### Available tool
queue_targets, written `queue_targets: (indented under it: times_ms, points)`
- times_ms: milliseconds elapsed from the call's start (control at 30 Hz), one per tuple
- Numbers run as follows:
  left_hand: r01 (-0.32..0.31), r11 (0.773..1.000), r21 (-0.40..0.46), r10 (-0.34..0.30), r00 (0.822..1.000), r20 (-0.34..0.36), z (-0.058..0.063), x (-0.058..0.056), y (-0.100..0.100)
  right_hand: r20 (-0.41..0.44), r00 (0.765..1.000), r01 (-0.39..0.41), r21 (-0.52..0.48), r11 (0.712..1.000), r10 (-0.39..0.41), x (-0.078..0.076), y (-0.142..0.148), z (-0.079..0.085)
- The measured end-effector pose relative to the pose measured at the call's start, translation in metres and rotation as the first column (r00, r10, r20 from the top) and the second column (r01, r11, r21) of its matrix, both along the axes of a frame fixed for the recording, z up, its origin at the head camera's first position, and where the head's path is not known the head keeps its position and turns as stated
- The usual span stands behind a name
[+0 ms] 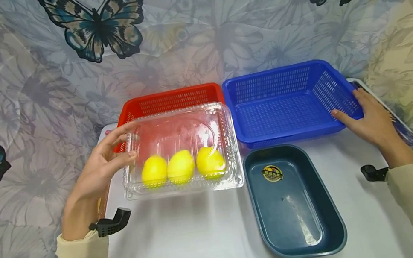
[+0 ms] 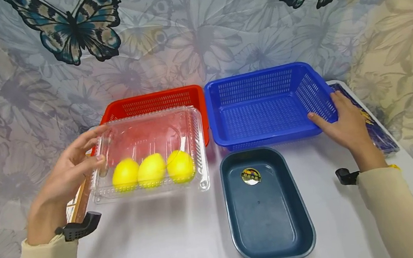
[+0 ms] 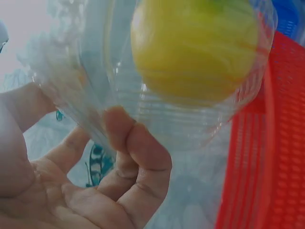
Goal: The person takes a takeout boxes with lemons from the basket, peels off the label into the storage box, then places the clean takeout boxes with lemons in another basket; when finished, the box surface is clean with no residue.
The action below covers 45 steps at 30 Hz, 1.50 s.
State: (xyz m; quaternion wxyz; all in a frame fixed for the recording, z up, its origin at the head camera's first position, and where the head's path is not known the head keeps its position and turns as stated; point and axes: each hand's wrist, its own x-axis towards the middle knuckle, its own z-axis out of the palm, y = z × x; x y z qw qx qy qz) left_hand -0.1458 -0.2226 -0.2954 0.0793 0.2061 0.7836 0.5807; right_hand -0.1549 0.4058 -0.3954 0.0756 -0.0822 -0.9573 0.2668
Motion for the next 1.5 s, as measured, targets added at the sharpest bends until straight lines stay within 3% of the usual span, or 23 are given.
queue_targets:
  times_ms: [300, 700, 1000, 1233, 1500]
  points:
    - [-0.08, 0.996, 0.03, 0.078, 0.995, 0.068, 0.012, -0.04, 0.054, -0.003, 1.0, 0.007, -0.01, 1.0, -0.007, 0.003, 0.0, 0.0]
    - [-0.064, 0.986, 0.157, 0.052, 0.996, 0.074, 0.004, -0.088, 0.122, -0.014, 1.0, 0.01, -0.029, 1.0, -0.01, 0.005, -0.001, -0.002]
    - [-0.052, 0.983, 0.174, 0.043, 0.997, 0.057, -0.004, -0.112, 0.154, -0.013, 1.0, 0.016, -0.026, 1.0, -0.016, 0.004, -0.004, -0.002]
    - [-0.043, 0.995, 0.093, 0.045, 0.999, -0.014, -0.008, -0.126, 0.182, -0.016, 0.999, 0.029, -0.023, 0.999, -0.03, 0.003, -0.004, -0.002]
    - [-0.014, 0.996, 0.09, 0.018, 0.999, -0.05, -0.012, -0.142, 0.219, -0.041, 0.999, 0.023, -0.041, 0.999, -0.025, 0.002, -0.003, -0.004]
